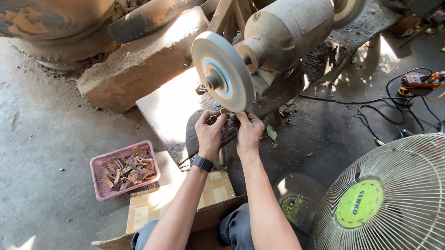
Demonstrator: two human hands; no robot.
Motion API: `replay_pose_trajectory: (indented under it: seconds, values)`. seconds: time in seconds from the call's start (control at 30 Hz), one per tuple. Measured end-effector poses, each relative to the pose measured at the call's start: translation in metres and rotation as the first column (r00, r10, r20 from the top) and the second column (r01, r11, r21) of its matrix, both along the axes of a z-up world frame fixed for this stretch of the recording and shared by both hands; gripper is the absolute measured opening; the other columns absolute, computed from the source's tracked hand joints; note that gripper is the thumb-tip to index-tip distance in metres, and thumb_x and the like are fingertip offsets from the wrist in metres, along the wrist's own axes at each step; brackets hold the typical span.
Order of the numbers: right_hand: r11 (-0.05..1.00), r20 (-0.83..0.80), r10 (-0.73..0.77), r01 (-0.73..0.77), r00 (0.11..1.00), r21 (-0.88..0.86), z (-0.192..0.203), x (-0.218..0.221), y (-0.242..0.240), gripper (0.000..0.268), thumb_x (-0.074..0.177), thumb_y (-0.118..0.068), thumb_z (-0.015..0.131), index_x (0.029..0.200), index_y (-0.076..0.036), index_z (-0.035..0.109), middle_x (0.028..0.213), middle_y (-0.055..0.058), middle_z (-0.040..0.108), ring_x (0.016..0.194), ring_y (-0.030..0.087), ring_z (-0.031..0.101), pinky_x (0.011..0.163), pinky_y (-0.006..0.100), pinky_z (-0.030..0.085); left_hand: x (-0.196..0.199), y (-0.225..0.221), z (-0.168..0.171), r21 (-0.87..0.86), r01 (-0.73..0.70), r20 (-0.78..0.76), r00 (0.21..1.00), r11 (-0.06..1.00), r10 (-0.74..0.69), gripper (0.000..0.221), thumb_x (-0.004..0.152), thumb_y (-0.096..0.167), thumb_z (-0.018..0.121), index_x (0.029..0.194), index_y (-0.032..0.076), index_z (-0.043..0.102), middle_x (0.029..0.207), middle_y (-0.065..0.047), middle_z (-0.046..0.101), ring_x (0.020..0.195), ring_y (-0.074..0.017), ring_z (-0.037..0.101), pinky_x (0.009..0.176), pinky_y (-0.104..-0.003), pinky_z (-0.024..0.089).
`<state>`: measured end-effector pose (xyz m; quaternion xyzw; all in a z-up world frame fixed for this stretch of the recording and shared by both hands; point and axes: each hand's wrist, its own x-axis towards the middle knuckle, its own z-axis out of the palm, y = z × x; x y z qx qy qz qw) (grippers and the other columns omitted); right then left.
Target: The person grinds small horn-like or wooden pieces on a bench grinder in a workshop.
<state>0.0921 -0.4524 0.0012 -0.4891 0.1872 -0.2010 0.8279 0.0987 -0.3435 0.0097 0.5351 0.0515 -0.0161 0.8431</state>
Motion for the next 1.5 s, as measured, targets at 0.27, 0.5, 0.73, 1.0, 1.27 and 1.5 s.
replay_pose_trajectory:
  seconds: [0.27, 0.5, 0.73, 1.0, 1.27, 1.5]
  values:
    - [0.964, -0.046, 0.235, -0.226, 0.971, 0.141, 0.017, -0.003, 0.027, 0.016, 0.092, -0.008, 0.074, 0.104, 0.002, 0.075, 0.087, 0.005, 0.071, 0.069, 0.012, 0.064, 0.063, 0.026, 0.053, -0.016, 0.045, 0.036, 0.239, -0.074, 0.085, 0.995, 0.968, 0.055, 0.012, 0.092, 0.009, 0.071, 0.098, 0.002, 0.064, 0.080, 0.000, 0.066, 0.065, -0.0043, 0.058, 0.055, -0.022, 0.047]
    - [0.978, -0.012, 0.205, -0.205, 0.979, 0.035, 0.019, -0.011, 0.003, 0.018, 0.095, -0.008, 0.068, 0.106, 0.003, 0.077, 0.092, 0.006, 0.075, 0.075, 0.011, 0.068, 0.069, 0.025, 0.055, -0.011, 0.029, 0.014, 0.407, -0.027, 0.168, 0.985, 0.913, -0.046, 0.019, 0.093, 0.012, 0.078, 0.100, -0.002, 0.068, 0.080, -0.005, 0.069, 0.064, -0.0042, 0.058, 0.056, -0.021, 0.047]
    - [0.985, -0.036, 0.174, -0.175, 0.984, -0.009, 0.039, -0.016, 0.002, 0.019, 0.094, -0.003, 0.062, 0.105, 0.004, 0.075, 0.091, 0.006, 0.074, 0.073, 0.012, 0.066, 0.064, 0.028, 0.056, -0.006, 0.014, 0.031, 0.081, 0.100, -0.004, 0.995, 0.992, -0.100, 0.016, 0.089, 0.011, 0.077, 0.089, 0.002, 0.063, 0.074, 0.000, 0.068, 0.055, -0.0034, 0.057, 0.045, -0.022, 0.043]
    - [0.973, -0.016, 0.217, -0.217, 0.976, -0.082, 0.035, -0.016, 0.005, 0.023, 0.092, 0.003, 0.060, 0.108, 0.005, 0.077, 0.096, 0.006, 0.074, 0.079, 0.009, 0.065, 0.071, 0.024, 0.053, -0.012, 0.022, 0.026, 0.152, 0.076, -0.027, 0.997, 0.985, -0.073, 0.017, 0.090, 0.010, 0.077, 0.087, 0.004, 0.062, 0.068, 0.000, 0.064, 0.051, -0.0029, 0.052, 0.043, -0.021, 0.041]
    - [0.984, 0.028, 0.173, -0.172, 0.984, -0.036, 0.030, -0.011, 0.004, 0.018, 0.093, 0.002, 0.062, 0.104, 0.005, 0.076, 0.095, 0.008, 0.075, 0.080, 0.013, 0.068, 0.074, 0.027, 0.057, -0.006, 0.014, 0.030, 0.075, 0.089, -0.053, 0.995, 0.993, -0.085, 0.017, 0.091, 0.013, 0.078, 0.088, 0.003, 0.064, 0.069, 0.001, 0.065, 0.051, -0.0033, 0.053, 0.043, -0.021, 0.040]
    - [0.965, -0.178, 0.244, -0.220, 0.953, 0.144, 0.028, -0.017, 0.004, 0.012, 0.090, -0.005, 0.069, 0.098, 0.002, 0.073, 0.086, 0.010, 0.074, 0.069, 0.014, 0.068, 0.065, 0.027, 0.055, -0.025, 0.035, 0.033, 0.271, 0.135, -0.020, 0.991, 0.953, -0.134, 0.022, 0.091, 0.019, 0.076, 0.093, 0.000, 0.065, 0.068, -0.003, 0.064, 0.049, -0.0048, 0.053, 0.041, -0.023, 0.040]
